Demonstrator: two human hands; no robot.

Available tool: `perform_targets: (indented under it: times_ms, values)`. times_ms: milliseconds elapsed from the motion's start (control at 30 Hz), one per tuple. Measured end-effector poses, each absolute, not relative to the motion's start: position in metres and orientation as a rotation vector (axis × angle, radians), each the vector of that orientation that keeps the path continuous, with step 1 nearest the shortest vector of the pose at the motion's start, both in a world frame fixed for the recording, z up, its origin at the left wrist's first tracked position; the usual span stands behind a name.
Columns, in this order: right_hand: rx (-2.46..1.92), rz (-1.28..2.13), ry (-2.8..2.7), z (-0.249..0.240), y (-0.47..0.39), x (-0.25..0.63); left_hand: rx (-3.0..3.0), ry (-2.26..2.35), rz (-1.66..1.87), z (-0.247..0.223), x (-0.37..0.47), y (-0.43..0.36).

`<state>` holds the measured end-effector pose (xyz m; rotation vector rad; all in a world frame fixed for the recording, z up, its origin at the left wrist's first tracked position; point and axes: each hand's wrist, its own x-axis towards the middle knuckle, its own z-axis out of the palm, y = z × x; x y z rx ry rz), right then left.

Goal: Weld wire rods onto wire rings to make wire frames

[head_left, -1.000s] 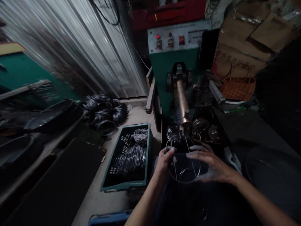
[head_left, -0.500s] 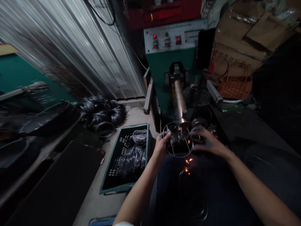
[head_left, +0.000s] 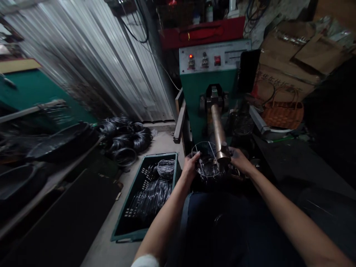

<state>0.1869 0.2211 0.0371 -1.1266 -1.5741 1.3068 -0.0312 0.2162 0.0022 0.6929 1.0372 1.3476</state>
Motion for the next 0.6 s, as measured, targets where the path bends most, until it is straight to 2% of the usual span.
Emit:
perform_targets:
  times_ms: [267, 467, 533, 600]
  values:
    - [-1.160, 1.276, -1.587, 0.037, 0.222, 0.183, 0.698, 1.022, 1.365, -0.006, -0.030, 0.222]
    - [-1.177, 1.159, -1.616, 0.067, 0.162, 0.208, 0.750, 1.037, 1.366, 0.009, -0.043, 0.187]
    - [-1.238, 1.005, -1.710, 0.055, 0.127, 0.235, 0.797, 1.050, 1.338, 0.011, -0.050, 0.173]
    - [-1.338, 0.827, -1.818, 0.023, 0.092, 0.268, 0.849, 1.077, 1.305, 0.009, -0.055, 0.165]
